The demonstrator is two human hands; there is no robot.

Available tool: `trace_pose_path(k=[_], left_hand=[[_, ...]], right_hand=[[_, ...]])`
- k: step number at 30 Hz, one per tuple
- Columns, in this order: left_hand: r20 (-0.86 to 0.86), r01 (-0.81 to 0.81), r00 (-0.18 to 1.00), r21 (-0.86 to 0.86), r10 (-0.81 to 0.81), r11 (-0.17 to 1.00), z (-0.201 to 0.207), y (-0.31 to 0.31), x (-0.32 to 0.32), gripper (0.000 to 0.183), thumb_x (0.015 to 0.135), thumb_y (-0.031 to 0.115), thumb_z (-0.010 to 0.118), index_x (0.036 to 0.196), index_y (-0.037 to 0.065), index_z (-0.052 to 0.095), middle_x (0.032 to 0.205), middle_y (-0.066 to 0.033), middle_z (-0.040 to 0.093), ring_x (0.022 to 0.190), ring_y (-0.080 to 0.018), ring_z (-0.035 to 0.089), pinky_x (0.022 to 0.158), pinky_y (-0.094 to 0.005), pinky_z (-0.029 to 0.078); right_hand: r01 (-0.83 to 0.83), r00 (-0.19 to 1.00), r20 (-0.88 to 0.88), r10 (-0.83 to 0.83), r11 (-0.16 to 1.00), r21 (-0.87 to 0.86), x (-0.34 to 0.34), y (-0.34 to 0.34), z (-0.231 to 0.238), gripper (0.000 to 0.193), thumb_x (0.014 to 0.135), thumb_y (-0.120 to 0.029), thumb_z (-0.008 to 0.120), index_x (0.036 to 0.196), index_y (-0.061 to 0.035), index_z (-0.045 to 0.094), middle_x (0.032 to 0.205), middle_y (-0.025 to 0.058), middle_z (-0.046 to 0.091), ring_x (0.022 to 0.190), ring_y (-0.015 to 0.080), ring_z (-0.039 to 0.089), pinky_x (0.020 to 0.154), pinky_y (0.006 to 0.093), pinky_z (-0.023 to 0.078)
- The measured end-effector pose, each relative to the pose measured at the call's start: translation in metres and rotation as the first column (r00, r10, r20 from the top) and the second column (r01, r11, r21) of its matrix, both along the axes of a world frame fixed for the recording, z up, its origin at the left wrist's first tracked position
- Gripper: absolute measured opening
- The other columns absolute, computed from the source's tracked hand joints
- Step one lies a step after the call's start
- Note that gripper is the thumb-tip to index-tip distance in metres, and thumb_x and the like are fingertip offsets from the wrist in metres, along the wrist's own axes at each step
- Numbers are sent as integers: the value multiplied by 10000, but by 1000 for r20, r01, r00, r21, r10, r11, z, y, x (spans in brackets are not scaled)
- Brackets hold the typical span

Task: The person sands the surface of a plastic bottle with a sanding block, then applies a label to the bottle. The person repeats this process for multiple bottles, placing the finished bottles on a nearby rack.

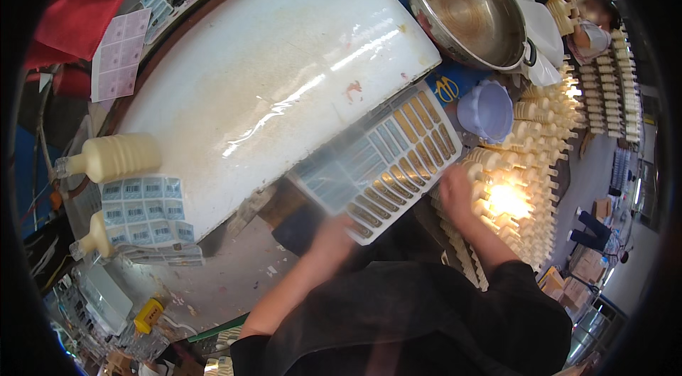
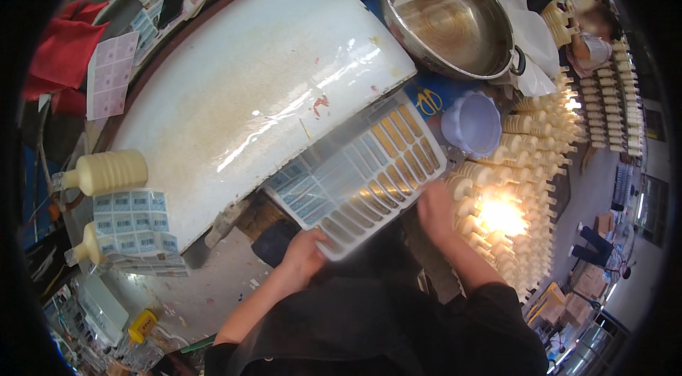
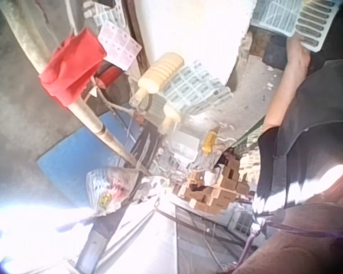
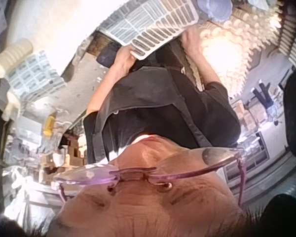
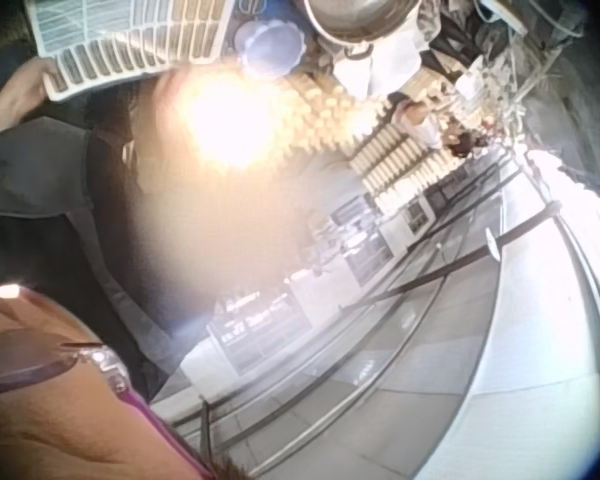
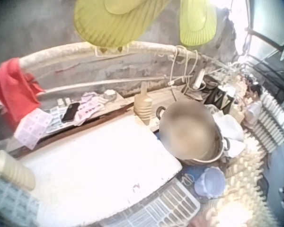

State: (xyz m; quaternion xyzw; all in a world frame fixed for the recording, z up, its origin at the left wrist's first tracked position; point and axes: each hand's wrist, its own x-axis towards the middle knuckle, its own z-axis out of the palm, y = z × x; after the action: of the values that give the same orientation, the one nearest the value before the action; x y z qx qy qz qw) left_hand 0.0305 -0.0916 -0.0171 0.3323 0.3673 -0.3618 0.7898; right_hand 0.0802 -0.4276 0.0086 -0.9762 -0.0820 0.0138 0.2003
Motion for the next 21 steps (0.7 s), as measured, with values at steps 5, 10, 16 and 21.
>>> trace_pose_path(k=[5,10,16,21], left_hand=[[-27,-35,999,-35,34,999,1,6,14,272,817,-67,510,1079,-59,586,973,-145,650,820,-272,676,724,-388,594],[17,-78,997,-66,80,995,-4,10,18,265,822,-60,515,1074,-54,595,929,-123,656,791,-241,678,696,-367,588],[83,-60,994,-55,65,997,8,9,24,361,833,-48,517,1186,-78,586,1082,-181,674,954,-302,702,847,-414,607],[-204,-287,949,-257,239,923,42,6,41,445,814,-47,547,1255,-97,572,1203,-211,668,1080,-336,687,969,-439,575]], right_hand=[[-510,790,-286,543,840,185,-50,57,3,317,837,-100,614,1151,-81,648,1214,137,655,1144,336,616,1014,420,500],[-67,784,-523,335,883,465,-3,141,-10,369,933,-228,676,1270,-79,649,1247,144,658,1166,293,615,1029,425,472],[-176,751,-511,419,872,458,11,155,-17,302,964,-268,633,1197,-78,667,1210,143,659,1085,312,623,932,425,486],[-205,867,-363,342,907,367,-13,130,-32,308,963,-248,632,1217,-76,664,1216,163,655,1095,330,622,956,437,484]])
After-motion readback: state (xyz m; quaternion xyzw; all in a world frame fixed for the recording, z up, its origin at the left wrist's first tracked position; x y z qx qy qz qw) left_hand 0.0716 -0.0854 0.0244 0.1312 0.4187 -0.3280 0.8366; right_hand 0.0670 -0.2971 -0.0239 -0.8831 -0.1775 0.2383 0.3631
